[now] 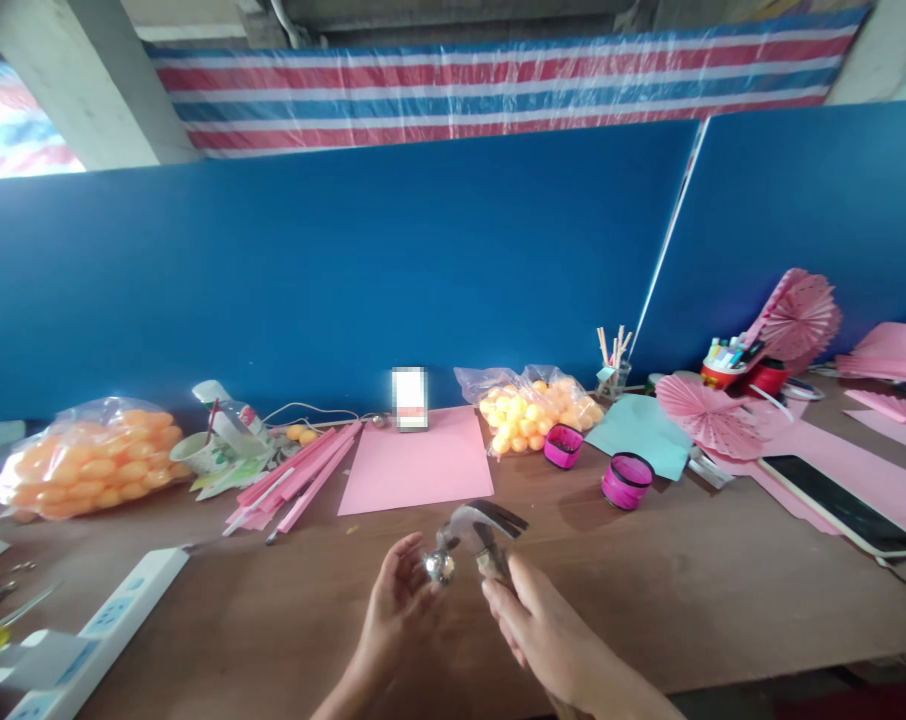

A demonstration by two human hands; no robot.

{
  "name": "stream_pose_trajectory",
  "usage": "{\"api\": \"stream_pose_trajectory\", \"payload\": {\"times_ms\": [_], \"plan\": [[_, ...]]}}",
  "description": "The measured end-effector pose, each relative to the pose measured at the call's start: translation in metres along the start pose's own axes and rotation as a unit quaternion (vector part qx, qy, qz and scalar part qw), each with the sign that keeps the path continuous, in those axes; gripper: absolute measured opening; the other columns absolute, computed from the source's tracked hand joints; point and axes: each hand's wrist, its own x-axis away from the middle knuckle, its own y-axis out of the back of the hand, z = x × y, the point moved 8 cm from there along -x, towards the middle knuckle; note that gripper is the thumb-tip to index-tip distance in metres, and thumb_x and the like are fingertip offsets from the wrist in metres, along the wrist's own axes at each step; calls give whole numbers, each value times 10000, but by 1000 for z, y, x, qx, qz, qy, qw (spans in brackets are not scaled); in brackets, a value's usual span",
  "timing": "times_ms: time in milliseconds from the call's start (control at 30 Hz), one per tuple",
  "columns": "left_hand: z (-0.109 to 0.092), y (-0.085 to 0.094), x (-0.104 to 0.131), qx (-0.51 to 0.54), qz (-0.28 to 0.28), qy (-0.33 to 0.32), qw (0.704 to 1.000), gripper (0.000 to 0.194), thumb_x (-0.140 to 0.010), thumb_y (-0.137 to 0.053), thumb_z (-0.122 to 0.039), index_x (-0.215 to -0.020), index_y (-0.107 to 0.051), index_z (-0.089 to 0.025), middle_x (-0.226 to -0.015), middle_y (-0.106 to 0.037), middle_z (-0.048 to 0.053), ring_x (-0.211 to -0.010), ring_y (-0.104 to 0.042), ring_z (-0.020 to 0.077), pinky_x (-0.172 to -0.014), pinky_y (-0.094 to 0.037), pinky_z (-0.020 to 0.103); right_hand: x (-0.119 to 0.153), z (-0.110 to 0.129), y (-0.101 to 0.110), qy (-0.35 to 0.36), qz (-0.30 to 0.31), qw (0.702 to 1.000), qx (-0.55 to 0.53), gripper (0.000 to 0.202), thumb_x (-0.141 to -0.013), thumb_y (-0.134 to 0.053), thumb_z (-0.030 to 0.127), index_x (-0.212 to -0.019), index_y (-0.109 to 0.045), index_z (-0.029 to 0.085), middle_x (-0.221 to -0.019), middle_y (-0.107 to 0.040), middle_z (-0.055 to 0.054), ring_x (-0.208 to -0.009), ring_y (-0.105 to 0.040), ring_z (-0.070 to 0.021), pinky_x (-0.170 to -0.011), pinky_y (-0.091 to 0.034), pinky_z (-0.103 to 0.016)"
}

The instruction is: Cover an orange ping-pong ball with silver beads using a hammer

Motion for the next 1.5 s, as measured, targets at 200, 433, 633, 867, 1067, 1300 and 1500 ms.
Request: {"api": "stream_pose_trajectory", "payload": {"times_ms": [200,433,633,867,1067,1300,1500], "plan": [[-1,-3,0,-22,27,-17,999,550,-612,-711,-116,-1094,-473,-229,-1038,-608,104,-961,-595,233,-849,-441,347,2,-3,2,-4,-6,1000,21,293,-860,-382,467,-959,-463,203,-688,-469,26,-482,-390,-72,-451,-366,-199],[-1,1,0,-37,-4,-13,999,608,-571,-723,-83,-1105,-478,-237,-1000,-621,79,-950,-603,225,-861,-439,340,6,-1,2,-1,-11,1000,25,310,-857,-378,475,-948,-476,196,-690,-474,24,-494,-399,-76,-455,-369,-201],[-3,1,-1,-1,2,4,1000,622,-542,-745,-92,-1100,-505,-223,-972,-645,93,-923,-613,232,-840,-447,342,4,-6,1,-11,-10,1000,6,341,-841,-400,491,-1010,-471,203,-691,-474,27,-481,-396,-70,-432,-360,-189],[5,-8,2,23,27,17,999,602,-553,-765,-140,-1098,-522,-219,-957,-659,102,-883,-621,224,-789,-460,324,5,-7,-1,-15,-12,999,33,335,-847,-401,471,-1036,-460,202,-657,-457,34,-478,-397,-75,-440,-370,-199],[12,-4,4,103,-22,106,989,439,-615,-740,-196,-1030,-601,-154,-914,-666,93,-773,-627,154,-733,-468,254,7,2,2,16,-15,1000,19,317,-858,-384,471,-941,-487,183,-664,-460,31,-480,-386,-70,-447,-377,-201],[9,-5,4,132,-41,100,985,382,-564,-771,-181,-919,-630,-155,-841,-663,58,-721,-616,129,-670,-455,216,10,-6,2,-2,-45,999,21,400,-817,-434,516,-1061,-485,202,-692,-501,11,-492,-435,-87,-438,-377,-204],[8,-1,5,128,-46,91,987,357,-568,-769,-173,-889,-615,-159,-800,-644,35,-658,-592,106,-568,-419,183,12,-10,5,-1,-53,998,26,425,-807,-444,521,-1079,-493,199,-697,-507,7,-507,-457,-94,-454,-392,-215]]}}
